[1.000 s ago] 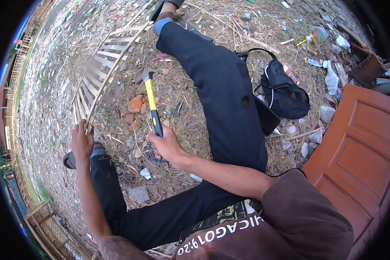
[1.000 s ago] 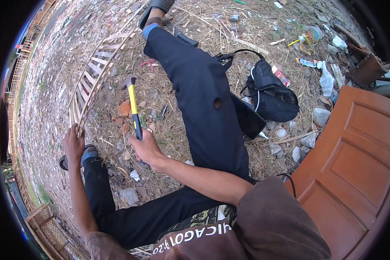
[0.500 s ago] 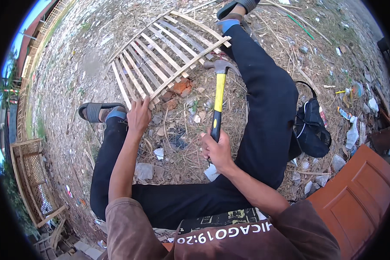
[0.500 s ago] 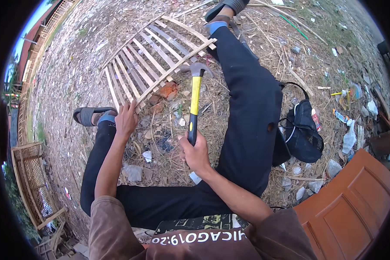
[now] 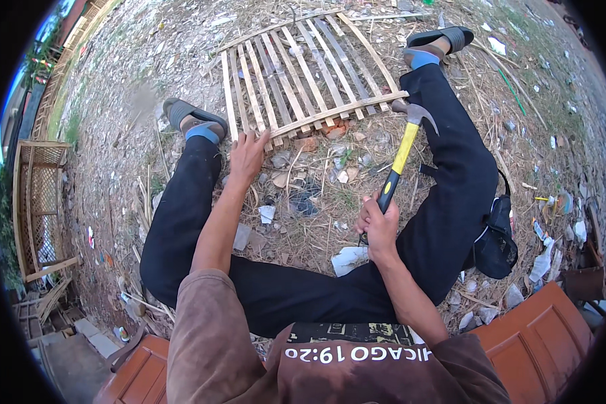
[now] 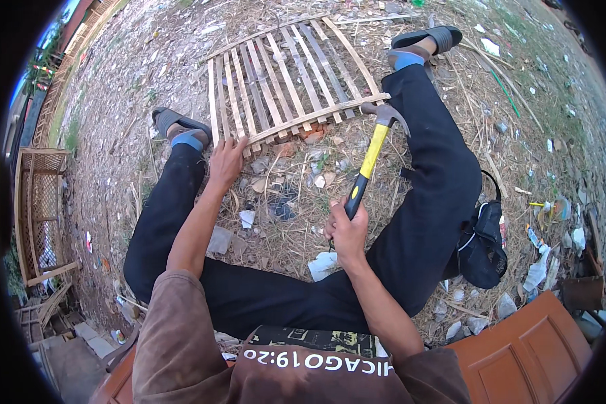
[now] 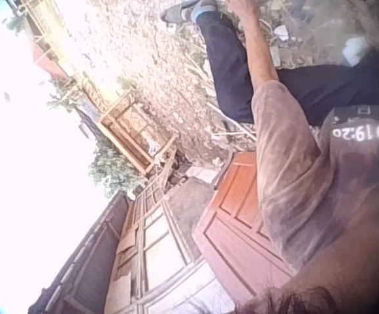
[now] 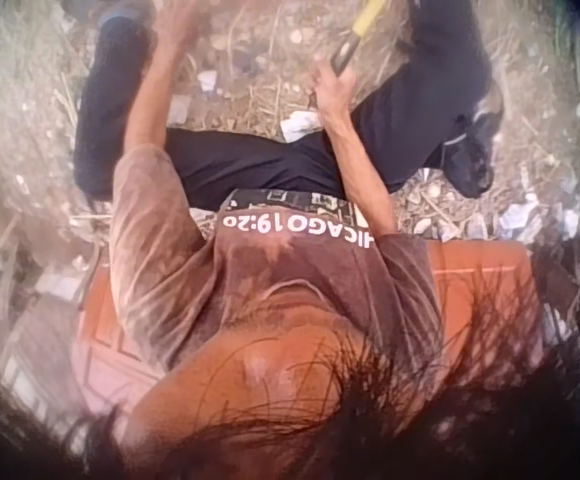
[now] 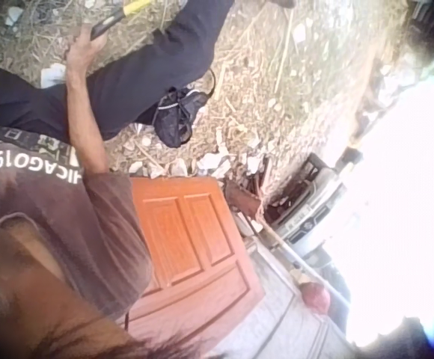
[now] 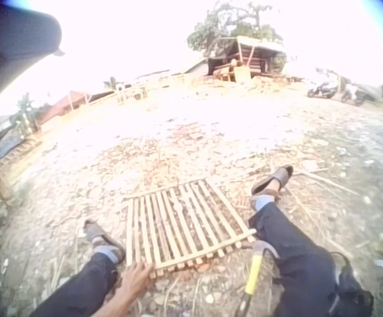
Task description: The person repairs a wooden grate by hammering nails into the wooden slats and picking up small debris.
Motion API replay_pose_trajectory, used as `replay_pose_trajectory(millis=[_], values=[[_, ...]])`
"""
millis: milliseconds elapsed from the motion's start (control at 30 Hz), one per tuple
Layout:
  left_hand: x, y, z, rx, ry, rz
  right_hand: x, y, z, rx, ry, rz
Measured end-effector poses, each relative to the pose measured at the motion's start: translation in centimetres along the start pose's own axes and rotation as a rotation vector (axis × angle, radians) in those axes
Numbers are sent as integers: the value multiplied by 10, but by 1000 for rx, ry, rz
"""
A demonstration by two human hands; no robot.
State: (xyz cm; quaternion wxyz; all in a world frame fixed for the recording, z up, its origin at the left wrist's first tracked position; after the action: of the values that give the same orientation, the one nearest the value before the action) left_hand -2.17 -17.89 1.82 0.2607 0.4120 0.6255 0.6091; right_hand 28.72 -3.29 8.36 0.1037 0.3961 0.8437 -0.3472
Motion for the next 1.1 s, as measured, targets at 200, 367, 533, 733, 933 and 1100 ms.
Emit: replay_pose_trajectory(millis=[200,367,533,733,933,1100], values=[[-2,-5,-4,-32,28,-21,-8,-1,0,-73,16,-16],[0,-1,-13,17,69,11,-21,-1,8,-176,51,-28],[0,-7,-23,34,69,19,-30,-7,13,-188,-16,-13],[1,-11,-21,-18,136,-62,-36,-9,19,-130,-81,-25],[10,0,-15,-18,147,-101,-31,-13,17,-142,-108,-51],[12,9,-13,-108,228,-340,-20,-14,21,-206,-149,-95]])
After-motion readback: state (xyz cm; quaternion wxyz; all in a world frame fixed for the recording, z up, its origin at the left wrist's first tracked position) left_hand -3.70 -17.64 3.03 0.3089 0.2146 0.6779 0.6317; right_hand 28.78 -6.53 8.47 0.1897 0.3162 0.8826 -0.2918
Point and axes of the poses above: each hand's wrist, its own x-axis towards the middle knuckle, its own y-axis out of the back of the hand, z = x × y, the point moved 2 cm from there along x, towards the middle knuckle, and after that the axes turned 3 degrees about -z, right-handed, at the moved point
